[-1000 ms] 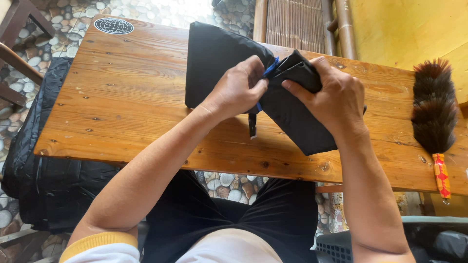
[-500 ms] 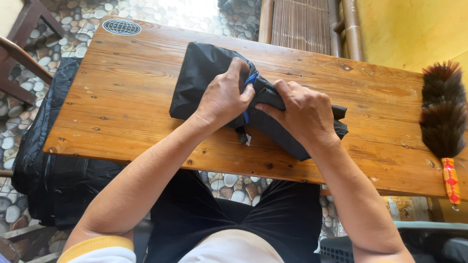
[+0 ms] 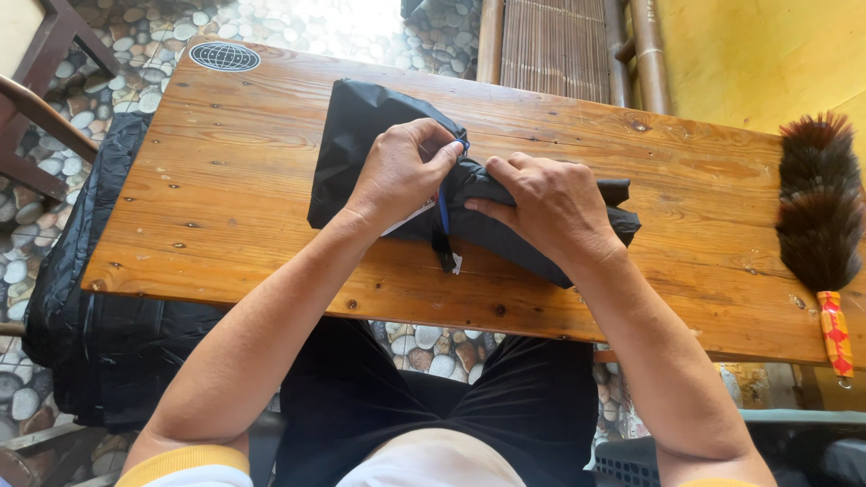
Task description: The person places a small package on a wooden table and brushes it with a feather duster. They then retrieve a larger black plastic bag, place it on the table, and brush it. The person folds the bag into a smaller rectangular shape, ties it with a blue cord, and places it into a basket.
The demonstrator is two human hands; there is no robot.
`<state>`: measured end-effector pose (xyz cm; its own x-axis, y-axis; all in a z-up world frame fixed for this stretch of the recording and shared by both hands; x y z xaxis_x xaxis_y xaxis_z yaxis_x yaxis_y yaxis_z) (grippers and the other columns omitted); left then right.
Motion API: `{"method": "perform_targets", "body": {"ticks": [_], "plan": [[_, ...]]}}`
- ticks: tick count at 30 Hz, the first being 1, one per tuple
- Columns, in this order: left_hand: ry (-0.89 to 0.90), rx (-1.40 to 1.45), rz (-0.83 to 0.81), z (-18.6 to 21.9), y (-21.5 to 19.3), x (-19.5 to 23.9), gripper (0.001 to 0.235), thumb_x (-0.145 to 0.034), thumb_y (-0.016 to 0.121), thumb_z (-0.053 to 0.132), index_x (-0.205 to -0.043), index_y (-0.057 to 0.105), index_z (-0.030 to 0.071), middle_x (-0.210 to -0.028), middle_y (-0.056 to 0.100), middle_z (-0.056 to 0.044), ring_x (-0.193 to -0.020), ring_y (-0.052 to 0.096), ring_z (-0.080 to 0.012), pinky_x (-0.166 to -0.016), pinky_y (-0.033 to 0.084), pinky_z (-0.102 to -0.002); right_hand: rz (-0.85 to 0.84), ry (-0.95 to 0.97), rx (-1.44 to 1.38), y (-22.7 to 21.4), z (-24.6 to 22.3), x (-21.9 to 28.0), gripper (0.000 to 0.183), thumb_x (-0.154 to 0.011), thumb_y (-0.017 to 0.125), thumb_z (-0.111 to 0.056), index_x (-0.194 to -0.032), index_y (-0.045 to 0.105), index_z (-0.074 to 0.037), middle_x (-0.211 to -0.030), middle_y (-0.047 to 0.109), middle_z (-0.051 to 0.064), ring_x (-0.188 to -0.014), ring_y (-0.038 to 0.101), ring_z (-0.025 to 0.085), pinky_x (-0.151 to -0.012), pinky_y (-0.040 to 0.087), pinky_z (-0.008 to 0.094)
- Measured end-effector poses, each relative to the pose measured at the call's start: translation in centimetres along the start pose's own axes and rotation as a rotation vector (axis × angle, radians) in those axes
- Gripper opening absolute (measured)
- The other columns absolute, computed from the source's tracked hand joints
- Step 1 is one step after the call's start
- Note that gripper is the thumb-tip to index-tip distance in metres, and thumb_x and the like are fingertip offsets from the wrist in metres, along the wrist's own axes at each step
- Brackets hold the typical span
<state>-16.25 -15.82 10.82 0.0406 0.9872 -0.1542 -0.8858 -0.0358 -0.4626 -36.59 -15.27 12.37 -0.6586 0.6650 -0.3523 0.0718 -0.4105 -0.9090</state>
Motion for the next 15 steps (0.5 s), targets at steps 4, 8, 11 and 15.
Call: {"method": "perform_targets", "body": {"ticks": [4, 8, 11, 15], "plan": [[-0.01, -0.023, 0.019, 0.1, -0.2, 0.1, 0.017, -0.093, 0.065, 0.029, -0.102, 0.075, 0.019, -0.091, 0.077, -0.002, -0.089, 0.075, -0.0212, -0.079, 0.059, -0.038, -0.037, -0.019, 0.005, -0.3, -0.2, -0.6, 0.037, -0.094, 0.068, -0.059, -0.103, 0.062, -0.024, -0.077, 0.062, -0.002, -0.074, 0.071, 0.022, -0.059, 0.055, 0.035], [0.091, -0.189, 0.078, 0.4, 0.6, 0.1, 0.015, -0.092, 0.066, 0.032, -0.099, 0.075, 0.022, -0.092, 0.075, -0.004, -0.093, 0.074, -0.0295, -0.08, 0.059, -0.046, -0.108, -0.041, 0.033, -0.2, -0.5, -1.1, 0.036, -0.095, 0.065, -0.057, -0.107, 0.062, -0.023, -0.077, 0.063, -0.002, -0.074, 0.072, 0.022, -0.06, 0.056, 0.036], [0.325, -0.394, 0.229, 1.0, 1.7, 1.1, 0.013, -0.093, 0.063, 0.029, -0.091, 0.069, 0.017, -0.085, 0.066, -0.01, -0.079, 0.07, -0.038, -0.067, 0.057, -0.051, -0.1, -0.044, 0.052, 0.9, -0.4, -1.2, 0.042, -0.09, 0.068, -0.058, -0.111, 0.059, -0.023, -0.079, 0.064, -0.001, -0.075, 0.072, 0.023, -0.06, 0.056, 0.039], [0.445, -0.469, 0.314, 1.9, 2.7, 2.3, 0.014, -0.097, 0.057, 0.017, -0.089, 0.066, 0.01, -0.08, 0.062, -0.009, -0.076, 0.069, -0.0336, -0.063, 0.057, -0.044, -0.094, 0.009, 0.096, 3.6, 0.3, -1.3, 0.053, -0.087, 0.069, -0.064, -0.115, 0.055, -0.022, -0.079, 0.064, -0.002, -0.075, 0.073, 0.022, -0.061, 0.057, 0.04]]}}
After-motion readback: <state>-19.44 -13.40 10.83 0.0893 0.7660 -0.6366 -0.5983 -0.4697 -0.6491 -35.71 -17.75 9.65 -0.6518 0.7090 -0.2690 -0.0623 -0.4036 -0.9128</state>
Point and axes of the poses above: each hand's wrist, its own x-axis away from the middle knuckle, its own y-axis out of the palm, z = x × y, the point moved 2 cm from there along -x, towards the middle knuckle
